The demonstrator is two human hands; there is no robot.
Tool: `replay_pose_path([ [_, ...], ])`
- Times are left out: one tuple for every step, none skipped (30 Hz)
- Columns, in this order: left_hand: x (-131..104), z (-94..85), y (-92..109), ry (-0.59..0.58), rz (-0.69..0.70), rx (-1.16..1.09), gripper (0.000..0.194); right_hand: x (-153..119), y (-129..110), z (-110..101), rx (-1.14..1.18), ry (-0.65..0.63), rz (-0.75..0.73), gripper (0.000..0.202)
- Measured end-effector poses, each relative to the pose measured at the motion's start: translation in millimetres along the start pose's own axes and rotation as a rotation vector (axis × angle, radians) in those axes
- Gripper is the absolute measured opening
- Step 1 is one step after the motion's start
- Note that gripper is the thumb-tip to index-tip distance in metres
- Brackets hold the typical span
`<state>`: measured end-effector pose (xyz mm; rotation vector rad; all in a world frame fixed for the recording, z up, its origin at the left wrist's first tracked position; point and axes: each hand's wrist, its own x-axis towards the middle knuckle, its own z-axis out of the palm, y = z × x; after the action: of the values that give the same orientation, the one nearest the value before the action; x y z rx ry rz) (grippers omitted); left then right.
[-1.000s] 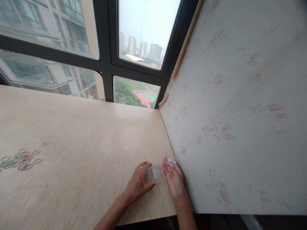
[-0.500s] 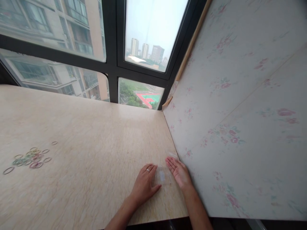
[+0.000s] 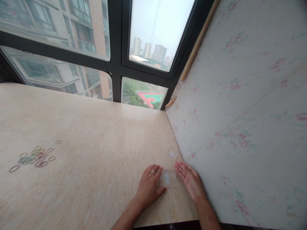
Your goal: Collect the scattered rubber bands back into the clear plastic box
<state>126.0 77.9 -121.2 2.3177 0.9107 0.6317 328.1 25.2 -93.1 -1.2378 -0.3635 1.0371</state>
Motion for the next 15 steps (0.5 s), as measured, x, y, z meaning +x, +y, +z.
replay_pose_path([
  [1.0, 2.2, 1.5, 0.012, -0.011, 0.008, 0.071, -5.5, -1.1, -1.1, -0.041, 0.017, -0.044, 0.048],
  [2.2, 4.9, 3.3, 0.028, -0.024, 0.017, 0.071, -11.3, -1.1, -2.8, -0.093, 0.038, -0.087, 0.050],
  [3.5, 7.7, 5.3, 0.046, -0.035, 0.025, 0.071, -17.3, 0.3, -5.4, -0.151, 0.066, -0.125, 0.052],
  [4.8, 10.5, 7.4, 0.064, -0.045, 0.032, 0.071, -23.8, 3.5, -8.7, -0.218, 0.103, -0.159, 0.053],
  [6.1, 13.1, 9.4, 0.079, -0.052, 0.036, 0.072, -30.8, 8.5, -12.5, -0.288, 0.146, -0.191, 0.053],
  [7.1, 15.4, 11.2, 0.091, -0.060, 0.036, 0.073, -38.5, 15.3, -16.2, -0.357, 0.191, -0.220, 0.053],
  [7.8, 17.3, 12.6, 0.100, -0.067, 0.033, 0.076, -46.8, 23.7, -19.3, -0.418, 0.235, -0.244, 0.052],
  [8.1, 18.6, 13.5, 0.106, -0.074, 0.026, 0.080, -55.6, 33.4, -21.2, -0.466, 0.267, -0.260, 0.051],
  [8.1, 19.6, 13.9, 0.108, -0.081, 0.017, 0.085, -64.8, 43.9, -21.3, -0.497, 0.284, -0.271, 0.051],
  [7.8, 20.1, 13.9, 0.108, -0.088, 0.007, 0.089, -73.9, 54.6, -19.5, -0.514, 0.286, -0.278, 0.049],
  [7.4, 20.1, 13.7, 0.108, -0.094, -0.003, 0.091, -82.3, 64.9, -15.6, -0.528, 0.264, -0.287, 0.047],
  [6.9, 19.8, 13.3, 0.108, -0.101, -0.013, 0.091, -89.6, 74.2, -10.2, -0.542, 0.253, -0.324, 0.043],
  [6.6, 19.1, 13.1, 0.109, -0.111, -0.024, 0.089, -95.2, 81.9, -3.9, -0.563, 0.229, -0.378, 0.039],
  [6.5, 18.0, 13.1, 0.110, -0.119, -0.034, 0.084, -98.8, 87.6, 2.4, -0.593, 0.202, -0.449, 0.035],
  [6.5, 16.5, 13.4, 0.112, -0.126, -0.046, 0.078, -100.2, 91.2, 7.8, -0.632, 0.179, -0.526, 0.030],
])
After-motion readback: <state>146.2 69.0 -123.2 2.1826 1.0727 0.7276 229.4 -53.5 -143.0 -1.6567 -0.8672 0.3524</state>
